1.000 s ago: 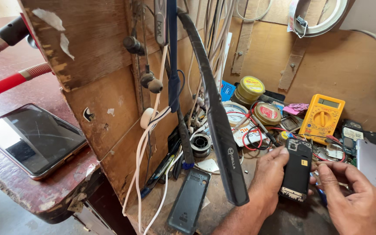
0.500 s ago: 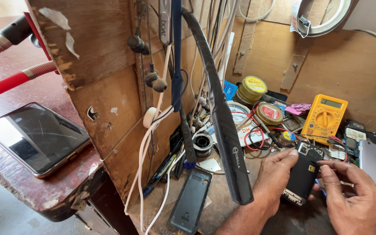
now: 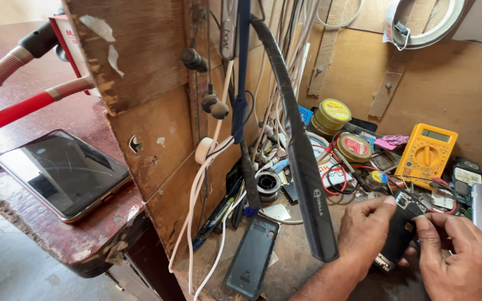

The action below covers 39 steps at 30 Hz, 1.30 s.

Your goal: The person reassembles a feature phone by inserting the battery, aligning and snapping the back cover, and then powering on the device to confirm operation. The person uses a small screwdriver to adjust internal components before closing the case.

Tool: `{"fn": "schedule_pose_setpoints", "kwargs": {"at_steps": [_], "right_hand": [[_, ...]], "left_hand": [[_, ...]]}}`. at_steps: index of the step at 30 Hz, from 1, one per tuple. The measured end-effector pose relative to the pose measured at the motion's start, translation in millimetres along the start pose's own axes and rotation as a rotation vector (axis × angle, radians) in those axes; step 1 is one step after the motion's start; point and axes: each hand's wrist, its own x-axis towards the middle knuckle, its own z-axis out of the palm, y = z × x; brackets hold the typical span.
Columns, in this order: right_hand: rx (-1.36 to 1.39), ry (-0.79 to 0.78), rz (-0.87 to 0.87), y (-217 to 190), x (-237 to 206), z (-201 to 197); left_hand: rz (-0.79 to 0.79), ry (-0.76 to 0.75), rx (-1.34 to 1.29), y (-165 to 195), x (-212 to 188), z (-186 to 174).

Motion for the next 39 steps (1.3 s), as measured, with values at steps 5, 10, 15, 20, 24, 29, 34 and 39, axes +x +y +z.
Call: {"fn": "schedule_pose_setpoints", "kwargs": {"at_steps": [5, 10, 15, 20, 24, 29, 34, 39], "right_hand": [[-0.101, 0.049, -0.149, 28.4, -4.0, 15.5], [-0.041, 0.064, -0.061, 39.7, -8.0, 27.8], [-0.06, 0.046, -0.02, 31.4, -6.0, 22.5], [-0.057, -0.003, -0.003, 13.4, -4.5, 10.7], [0.013, -0.013, 0.09, 2.8, -1.5, 9.0], [-0.022, -0.036, 0.014, 2.2, 3.4, 12.5], [0.002, -0.011, 0.05, -1.6, -0.2, 11.2], [0.042, 0.062, 0.005, -9.8, -4.6, 7.2]], "left_hand": [[0.071, 0.201, 0.332, 5.1, -4.6, 6.0], [0.111, 0.209, 0.457, 4.1, -7.5, 5.4], [0.115, 0.181, 0.384, 3.2, -4.1, 4.1], [-0.004, 0.125, 0.232, 7.3, -8.3, 3.4], [0.115, 0.137, 0.371, 12.4, -8.0, 2.8], [0.091, 0.099, 0.249, 7.7, -7.8, 0.2], [0.02, 0.095, 0.211, 2.4, -5.6, -1.2], [0.156, 0.053, 0.206, 3.5, -5.4, -1.9]]}}
